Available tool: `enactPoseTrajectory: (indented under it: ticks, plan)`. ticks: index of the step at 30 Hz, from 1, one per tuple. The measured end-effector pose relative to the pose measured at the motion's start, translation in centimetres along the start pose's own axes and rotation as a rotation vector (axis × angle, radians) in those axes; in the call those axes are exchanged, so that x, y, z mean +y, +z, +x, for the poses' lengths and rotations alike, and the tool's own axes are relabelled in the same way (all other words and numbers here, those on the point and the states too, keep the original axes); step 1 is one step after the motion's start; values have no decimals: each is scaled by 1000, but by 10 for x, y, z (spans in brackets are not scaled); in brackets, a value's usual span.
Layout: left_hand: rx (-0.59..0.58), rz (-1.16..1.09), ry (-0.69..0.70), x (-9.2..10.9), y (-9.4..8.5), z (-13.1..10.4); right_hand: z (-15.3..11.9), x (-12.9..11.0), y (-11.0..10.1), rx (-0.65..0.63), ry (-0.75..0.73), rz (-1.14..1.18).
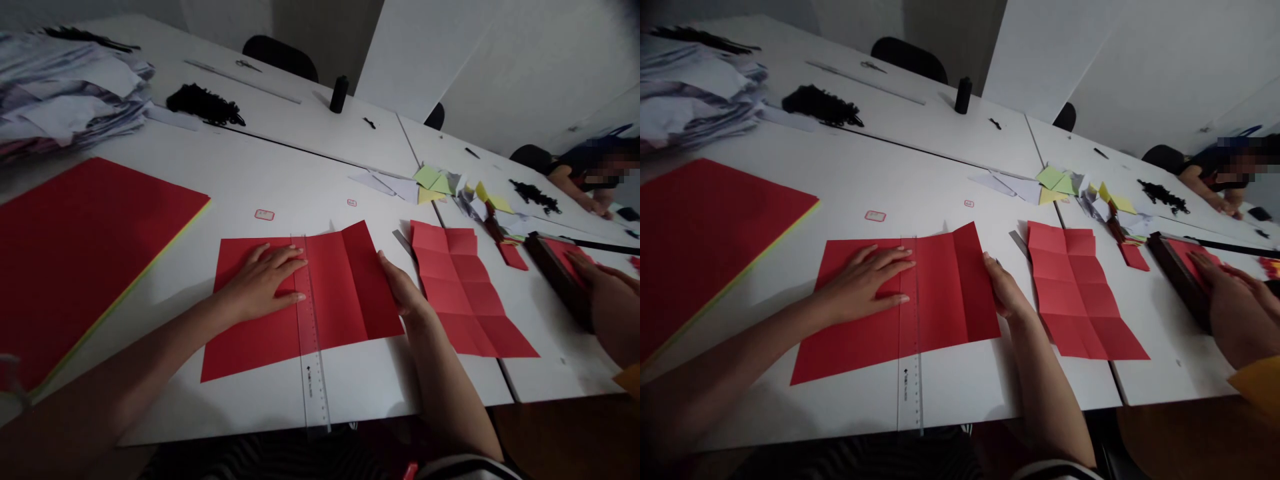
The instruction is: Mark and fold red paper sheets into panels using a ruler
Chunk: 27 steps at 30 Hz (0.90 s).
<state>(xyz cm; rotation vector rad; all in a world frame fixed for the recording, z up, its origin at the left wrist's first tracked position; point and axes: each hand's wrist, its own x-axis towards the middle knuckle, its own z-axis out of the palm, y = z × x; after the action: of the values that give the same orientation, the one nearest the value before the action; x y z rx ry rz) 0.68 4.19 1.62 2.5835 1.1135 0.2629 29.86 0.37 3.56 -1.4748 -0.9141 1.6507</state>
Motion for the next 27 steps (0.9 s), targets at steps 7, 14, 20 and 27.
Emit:
enactPoseTrajectory:
  ticks: [7,14,20,27]
  plan:
    - [23,-9,4,1,0,0,3,1,4,-150,-80,11]
    - [23,-7,10,0,1,-1,-2,9,22,-123,-277,-298]
    - [2,-2,0,1,1,0,-2,5,19,60,-424,-582]
    - [-9,21,2,0,1,1,-3,3,17,48,-397,-567]
